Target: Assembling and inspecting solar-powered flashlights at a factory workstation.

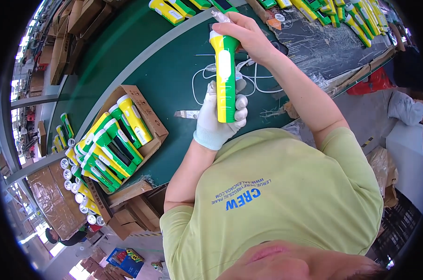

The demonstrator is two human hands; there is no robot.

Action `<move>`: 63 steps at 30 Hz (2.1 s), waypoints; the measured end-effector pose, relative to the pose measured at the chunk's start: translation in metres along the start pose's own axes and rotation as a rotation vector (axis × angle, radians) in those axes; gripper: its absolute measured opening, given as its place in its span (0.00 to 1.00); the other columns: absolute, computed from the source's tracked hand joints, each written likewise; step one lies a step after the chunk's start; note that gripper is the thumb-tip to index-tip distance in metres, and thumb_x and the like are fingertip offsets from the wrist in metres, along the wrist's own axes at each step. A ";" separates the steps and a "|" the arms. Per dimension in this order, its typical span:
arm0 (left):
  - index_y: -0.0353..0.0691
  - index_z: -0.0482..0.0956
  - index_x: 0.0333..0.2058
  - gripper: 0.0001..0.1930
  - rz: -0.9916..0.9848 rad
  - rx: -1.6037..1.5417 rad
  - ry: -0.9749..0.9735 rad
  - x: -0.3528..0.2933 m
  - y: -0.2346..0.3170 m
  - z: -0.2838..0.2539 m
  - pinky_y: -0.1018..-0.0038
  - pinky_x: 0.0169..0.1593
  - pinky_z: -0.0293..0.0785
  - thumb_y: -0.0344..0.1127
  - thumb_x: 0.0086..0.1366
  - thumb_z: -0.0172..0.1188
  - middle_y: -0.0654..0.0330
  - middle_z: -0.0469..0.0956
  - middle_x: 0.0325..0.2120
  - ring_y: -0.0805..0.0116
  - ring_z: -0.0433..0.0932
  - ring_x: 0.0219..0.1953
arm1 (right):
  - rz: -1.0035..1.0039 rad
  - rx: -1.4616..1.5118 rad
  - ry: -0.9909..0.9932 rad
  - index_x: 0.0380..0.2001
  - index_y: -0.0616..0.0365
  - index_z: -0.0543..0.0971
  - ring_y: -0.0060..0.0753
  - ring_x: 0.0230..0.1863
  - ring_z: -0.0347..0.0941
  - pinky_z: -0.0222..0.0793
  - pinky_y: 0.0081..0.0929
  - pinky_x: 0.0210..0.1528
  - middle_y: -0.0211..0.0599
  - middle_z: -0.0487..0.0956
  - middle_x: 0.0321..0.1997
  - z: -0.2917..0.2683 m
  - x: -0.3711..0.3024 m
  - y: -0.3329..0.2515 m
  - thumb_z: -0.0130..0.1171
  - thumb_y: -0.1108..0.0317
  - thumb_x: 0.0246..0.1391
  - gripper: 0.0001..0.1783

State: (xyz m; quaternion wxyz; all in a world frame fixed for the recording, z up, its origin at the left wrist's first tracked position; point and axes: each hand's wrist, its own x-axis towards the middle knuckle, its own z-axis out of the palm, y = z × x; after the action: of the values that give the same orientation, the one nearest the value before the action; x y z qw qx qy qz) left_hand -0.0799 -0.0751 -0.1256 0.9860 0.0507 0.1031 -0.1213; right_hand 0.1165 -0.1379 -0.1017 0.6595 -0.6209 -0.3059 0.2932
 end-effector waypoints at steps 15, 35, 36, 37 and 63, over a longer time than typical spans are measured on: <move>0.44 0.71 0.48 0.29 0.118 0.132 0.199 0.007 0.002 0.006 0.75 0.27 0.64 0.65 0.65 0.47 0.60 0.70 0.29 0.70 0.65 0.24 | -0.093 -0.151 -0.029 0.38 0.55 0.75 0.16 0.37 0.73 0.69 0.17 0.38 0.29 0.75 0.33 -0.004 0.010 0.006 0.56 0.48 0.56 0.21; 0.39 0.66 0.53 0.33 0.170 0.507 0.049 0.011 0.022 0.017 0.73 0.36 0.71 0.65 0.67 0.44 0.57 0.73 0.32 0.68 0.72 0.30 | 0.080 0.283 -0.227 0.39 0.57 0.69 0.27 0.36 0.80 0.61 0.09 0.19 0.40 0.79 0.36 -0.015 -0.005 0.001 0.54 0.60 0.53 0.15; 0.40 0.66 0.53 0.32 0.184 0.552 0.148 0.013 0.024 0.020 0.72 0.35 0.71 0.65 0.67 0.44 0.57 0.73 0.33 0.68 0.72 0.30 | 0.062 0.233 -0.193 0.39 0.57 0.69 0.26 0.34 0.79 0.62 0.09 0.20 0.39 0.78 0.35 -0.016 -0.003 -0.005 0.54 0.60 0.52 0.15; 0.41 0.67 0.52 0.28 0.305 0.705 0.125 0.016 0.026 0.017 0.72 0.37 0.73 0.59 0.67 0.50 0.58 0.74 0.36 0.68 0.75 0.32 | 0.001 0.162 -0.133 0.38 0.56 0.70 0.21 0.32 0.77 0.66 0.12 0.24 0.33 0.77 0.33 -0.009 -0.005 -0.011 0.57 0.61 0.52 0.14; 0.37 0.68 0.46 0.19 0.792 0.962 0.493 0.026 0.069 0.018 0.76 0.36 0.74 0.48 0.68 0.53 0.59 0.76 0.32 0.73 0.75 0.31 | -0.865 -1.081 -0.292 0.33 0.54 0.78 0.34 0.25 0.72 0.67 0.31 0.23 0.31 0.70 0.23 0.041 -0.034 -0.030 0.59 0.74 0.40 0.12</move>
State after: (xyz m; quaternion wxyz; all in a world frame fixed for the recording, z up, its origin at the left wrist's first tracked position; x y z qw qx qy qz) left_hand -0.0345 -0.0168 -0.1080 0.7712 0.5449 0.2333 0.2323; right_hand 0.0636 -0.1391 -0.0717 0.2686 -0.6386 -0.7130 -0.1078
